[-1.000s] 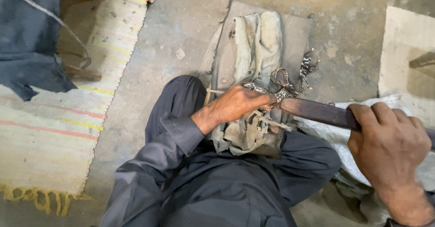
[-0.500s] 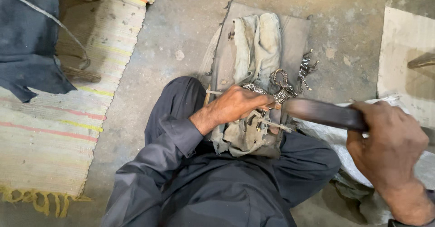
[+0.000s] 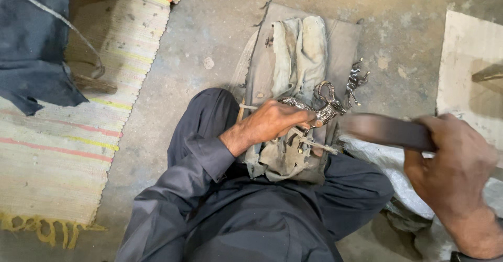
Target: The person sits on the floor with a padded board on their lap and decorates silver animal figurines. They hold a small punch against the figurine surface and strike it with a wooden mallet to emboss patterns, repositioning the figurine and using a strap to hold it, working over different figures.
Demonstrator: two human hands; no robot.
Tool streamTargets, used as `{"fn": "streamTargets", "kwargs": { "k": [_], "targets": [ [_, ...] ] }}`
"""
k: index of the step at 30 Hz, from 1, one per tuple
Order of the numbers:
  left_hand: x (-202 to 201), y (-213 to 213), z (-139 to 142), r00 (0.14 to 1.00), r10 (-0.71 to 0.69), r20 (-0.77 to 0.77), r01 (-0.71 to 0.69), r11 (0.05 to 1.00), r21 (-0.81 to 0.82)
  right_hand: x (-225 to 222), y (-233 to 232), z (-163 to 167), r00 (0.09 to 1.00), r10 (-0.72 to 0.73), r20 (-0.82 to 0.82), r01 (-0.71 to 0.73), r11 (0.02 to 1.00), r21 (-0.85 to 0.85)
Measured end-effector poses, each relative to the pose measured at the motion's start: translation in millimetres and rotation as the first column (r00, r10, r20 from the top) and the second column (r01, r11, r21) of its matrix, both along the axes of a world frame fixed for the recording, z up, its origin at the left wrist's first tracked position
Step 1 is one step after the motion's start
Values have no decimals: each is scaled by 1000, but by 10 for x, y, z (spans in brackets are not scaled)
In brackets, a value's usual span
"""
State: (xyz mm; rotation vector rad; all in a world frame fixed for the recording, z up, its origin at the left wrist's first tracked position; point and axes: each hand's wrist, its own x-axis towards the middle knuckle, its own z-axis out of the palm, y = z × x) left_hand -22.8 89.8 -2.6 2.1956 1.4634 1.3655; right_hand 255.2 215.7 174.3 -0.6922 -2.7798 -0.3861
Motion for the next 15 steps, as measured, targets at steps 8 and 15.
{"fn": "streamTargets", "kwargs": {
  "k": [8, 15],
  "targets": [
    [-19, -3, -12, 1000, -5, 6, 5, 999, 48, 20, 22, 28, 998, 15, 57, -19, 997, 70],
    [-3, -49, -24, 999, 17, 27, -17, 1000, 26, 7, 2, -9, 997, -25, 71, 22, 999, 40]
  ]
}}
